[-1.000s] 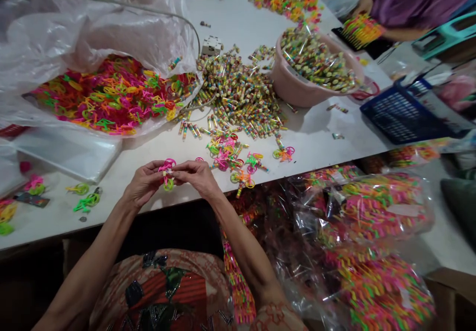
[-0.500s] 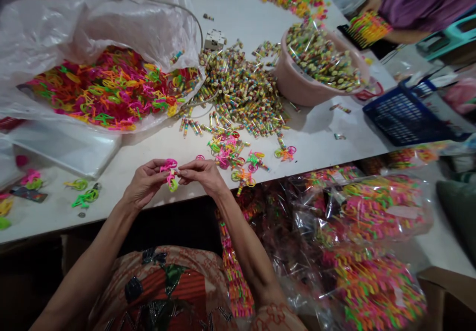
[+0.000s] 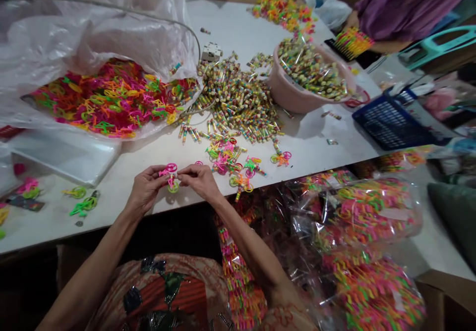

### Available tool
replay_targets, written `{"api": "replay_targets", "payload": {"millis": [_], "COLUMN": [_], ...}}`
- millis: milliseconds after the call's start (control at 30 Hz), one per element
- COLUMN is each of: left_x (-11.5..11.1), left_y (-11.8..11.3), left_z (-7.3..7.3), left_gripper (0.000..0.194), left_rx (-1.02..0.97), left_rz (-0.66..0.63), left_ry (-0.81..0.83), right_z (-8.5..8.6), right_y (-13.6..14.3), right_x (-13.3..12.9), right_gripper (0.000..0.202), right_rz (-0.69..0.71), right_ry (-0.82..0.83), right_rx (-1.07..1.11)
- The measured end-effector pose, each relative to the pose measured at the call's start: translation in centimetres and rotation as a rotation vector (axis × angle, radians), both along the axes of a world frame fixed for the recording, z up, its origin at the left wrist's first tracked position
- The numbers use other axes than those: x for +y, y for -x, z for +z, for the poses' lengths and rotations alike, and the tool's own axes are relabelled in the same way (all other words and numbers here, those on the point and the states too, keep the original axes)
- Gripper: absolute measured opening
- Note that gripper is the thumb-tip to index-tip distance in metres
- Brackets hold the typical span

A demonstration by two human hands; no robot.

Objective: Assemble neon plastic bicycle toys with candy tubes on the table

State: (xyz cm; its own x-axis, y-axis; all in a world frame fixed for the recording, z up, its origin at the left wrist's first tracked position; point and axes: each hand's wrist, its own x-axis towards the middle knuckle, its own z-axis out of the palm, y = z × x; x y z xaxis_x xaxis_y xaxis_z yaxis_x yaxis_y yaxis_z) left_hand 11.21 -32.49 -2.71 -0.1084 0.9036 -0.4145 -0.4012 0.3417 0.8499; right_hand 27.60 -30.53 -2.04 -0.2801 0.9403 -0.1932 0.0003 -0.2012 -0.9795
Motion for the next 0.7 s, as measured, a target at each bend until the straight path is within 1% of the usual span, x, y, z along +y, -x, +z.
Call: {"api": "replay_targets", "payload": {"millis": [33, 67, 133, 167, 200, 233, 267, 333, 367, 400, 433, 500, 567, 633, 700], "left_x": [0.1, 0.1, 0.2, 0.3, 0.3, 0.4, 0.7, 1.7, 2.5, 3.5, 4.7, 7.2, 9.5, 11.2, 12.1], "left_y": [-0.1, -0.2, -0.2, -0.2, -0.1, 0.1, 0.4, 1.4, 2.2, 3.1, 4.3, 6.7, 9.0, 10.7, 11.5], "left_z": [0.0, 0.0, -0.3, -0.4, -0.6, -0.7, -0.7, -0.4, 0.0, 0.6, 1.2, 2.6, 3.6, 3.9, 3.7], "left_gripper": [0.046, 0.045, 0.045, 0.044, 0.042, 0.040, 0.038, 0.031, 0.028, 0.028, 0.030, 0.034, 0.028, 0.018, 0.014], "left_rx": [0.031, 0.058, 0.098, 0.131, 0.194, 0.295, 0.432, 0.767, 0.941, 1.109, 1.268, 1.562, 1.774, 1.859, 1.867], "left_rz": [0.022, 0.030, -0.010, -0.059, -0.112, -0.157, -0.189, -0.198, -0.183, -0.171, -0.171, -0.204, -0.306, -0.443, -0.530], "left_ry": [-0.024, -0.038, -0.049, -0.058, -0.083, -0.133, -0.203, -0.365, -0.429, -0.468, -0.479, -0.439, -0.360, -0.285, -0.260], "right_z": [0.0, 0.0, 0.4, 0.7, 1.1, 1.5, 1.9, 2.4, 2.5, 2.5, 2.5, 2.3, 2.1, 1.8, 1.6], "right_y": [0.1, 0.0, -0.5, -0.8, -1.1, -1.2, -1.2, -0.5, 0.2, 1.0, 1.8, 3.1, 3.8, 3.9, 3.6], "right_x": [0.0, 0.1, 0.9, 1.8, 2.9, 4.2, 5.6, 8.3, 9.5, 10.5, 11.3, 12.1, 12.3, 12.1, 11.9], "right_gripper": [0.025, 0.025, 0.025, 0.025, 0.024, 0.024, 0.025, 0.028, 0.029, 0.030, 0.031, 0.033, 0.036, 0.036, 0.035], "right_rz": [-0.025, -0.011, 0.132, 0.205, 0.235, 0.213, 0.150, 0.032, 0.024, 0.045, 0.076, 0.124, 0.146, 0.160, 0.171], "right_ry": [-0.032, -0.053, -0.082, -0.116, -0.168, -0.231, -0.291, -0.342, -0.332, -0.315, -0.307, -0.311, -0.330, -0.364, -0.394], "right_rx": [-0.031, -0.066, -0.180, -0.282, -0.421, -0.591, -0.774, -1.094, -1.209, -1.293, -1.349, -1.408, -1.433, -1.451, -1.469]}}
